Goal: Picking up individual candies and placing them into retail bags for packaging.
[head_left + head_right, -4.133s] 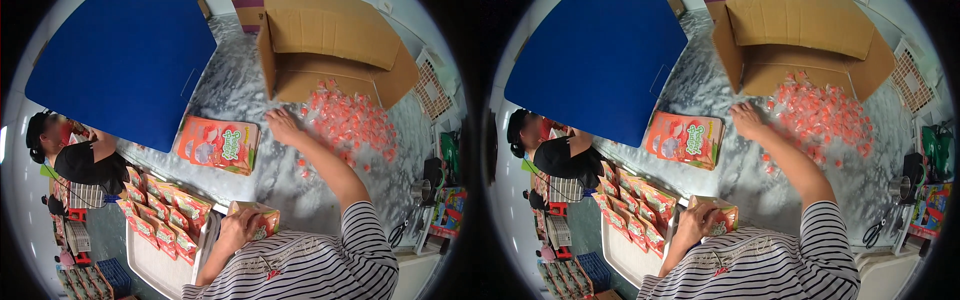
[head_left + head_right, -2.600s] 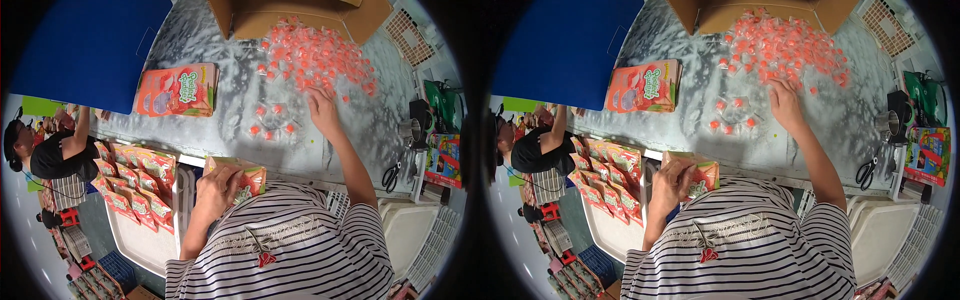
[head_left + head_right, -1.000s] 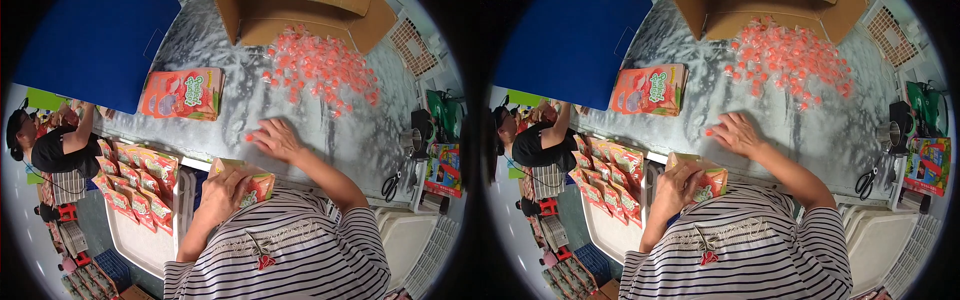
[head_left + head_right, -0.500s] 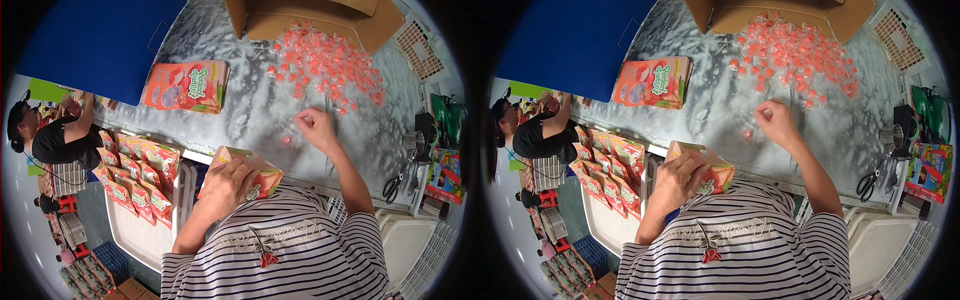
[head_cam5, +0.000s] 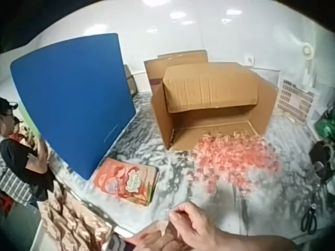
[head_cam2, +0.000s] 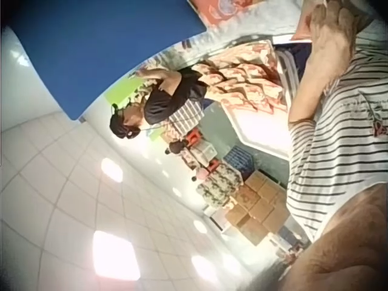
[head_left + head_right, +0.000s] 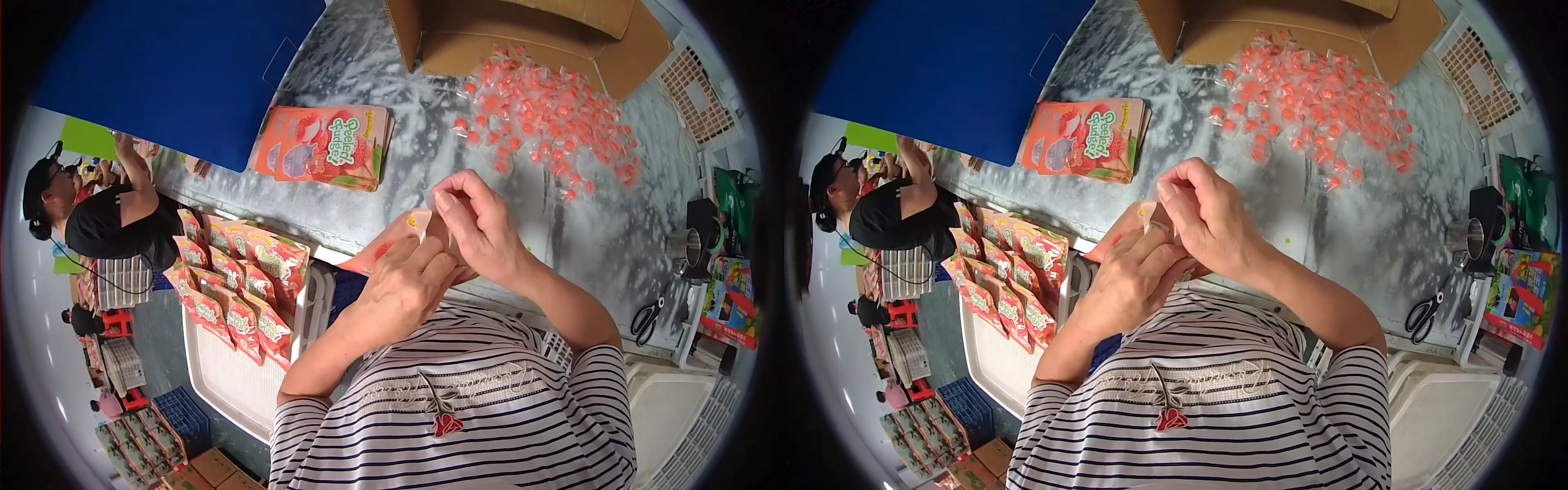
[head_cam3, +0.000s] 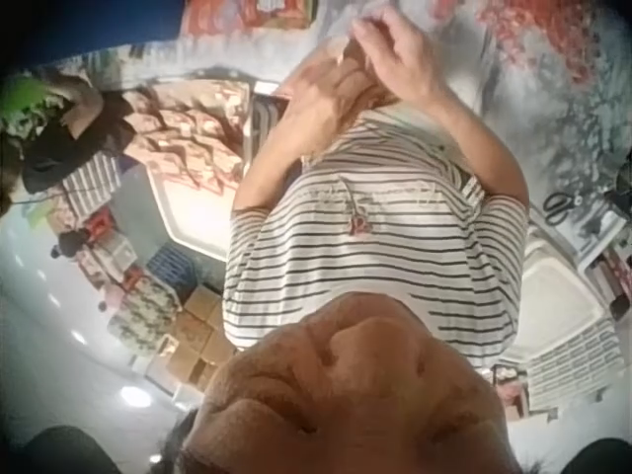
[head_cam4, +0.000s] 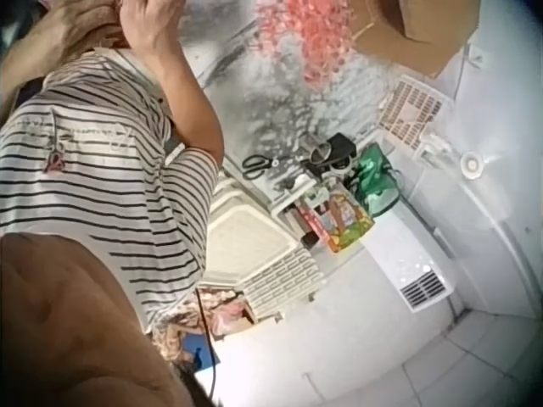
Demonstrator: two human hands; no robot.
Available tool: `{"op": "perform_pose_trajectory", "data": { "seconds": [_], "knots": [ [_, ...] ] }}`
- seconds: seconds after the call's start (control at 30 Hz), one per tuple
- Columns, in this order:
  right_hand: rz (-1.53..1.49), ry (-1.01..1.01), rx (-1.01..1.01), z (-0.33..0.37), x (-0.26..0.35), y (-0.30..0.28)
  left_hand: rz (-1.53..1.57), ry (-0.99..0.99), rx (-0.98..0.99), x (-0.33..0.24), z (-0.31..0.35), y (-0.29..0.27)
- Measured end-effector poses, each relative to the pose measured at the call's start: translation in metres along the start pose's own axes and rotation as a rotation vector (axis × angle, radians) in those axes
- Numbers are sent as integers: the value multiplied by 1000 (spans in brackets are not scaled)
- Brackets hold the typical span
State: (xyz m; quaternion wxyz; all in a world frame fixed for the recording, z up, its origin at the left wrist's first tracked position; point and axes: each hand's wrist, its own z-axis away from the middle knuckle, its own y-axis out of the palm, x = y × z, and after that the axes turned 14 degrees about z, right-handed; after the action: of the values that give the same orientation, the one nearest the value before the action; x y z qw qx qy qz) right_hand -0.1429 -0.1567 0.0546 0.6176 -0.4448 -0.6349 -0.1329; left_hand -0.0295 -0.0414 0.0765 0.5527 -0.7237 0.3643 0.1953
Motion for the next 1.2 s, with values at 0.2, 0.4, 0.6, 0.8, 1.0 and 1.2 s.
{"op": "perform_pose_trajectory", "data": {
  "seconds": [0.2, 0.4, 0.6, 0.8, 1.0, 1.2],
  "knots": [
    [272, -231, -102, -13, 12, -16, 67, 51, -117, 1, -19, -11],
    [220, -169, -92, -20, 14, -27, 155, 20, -143, 1, -27, -16],
    [373, -549, -58, -31, 14, -43, 284, -135, -115, 6, -33, -19],
    [625, -278, 6, -39, 7, -44, 227, 4, -73, 6, -42, -11],
    [402, -120, 11, -45, 23, -37, 230, 120, -152, 8, -56, -2],
    [90, 199, -149, -34, -33, -58, 128, -77, -264, 15, -43, -28]
  ]
}}
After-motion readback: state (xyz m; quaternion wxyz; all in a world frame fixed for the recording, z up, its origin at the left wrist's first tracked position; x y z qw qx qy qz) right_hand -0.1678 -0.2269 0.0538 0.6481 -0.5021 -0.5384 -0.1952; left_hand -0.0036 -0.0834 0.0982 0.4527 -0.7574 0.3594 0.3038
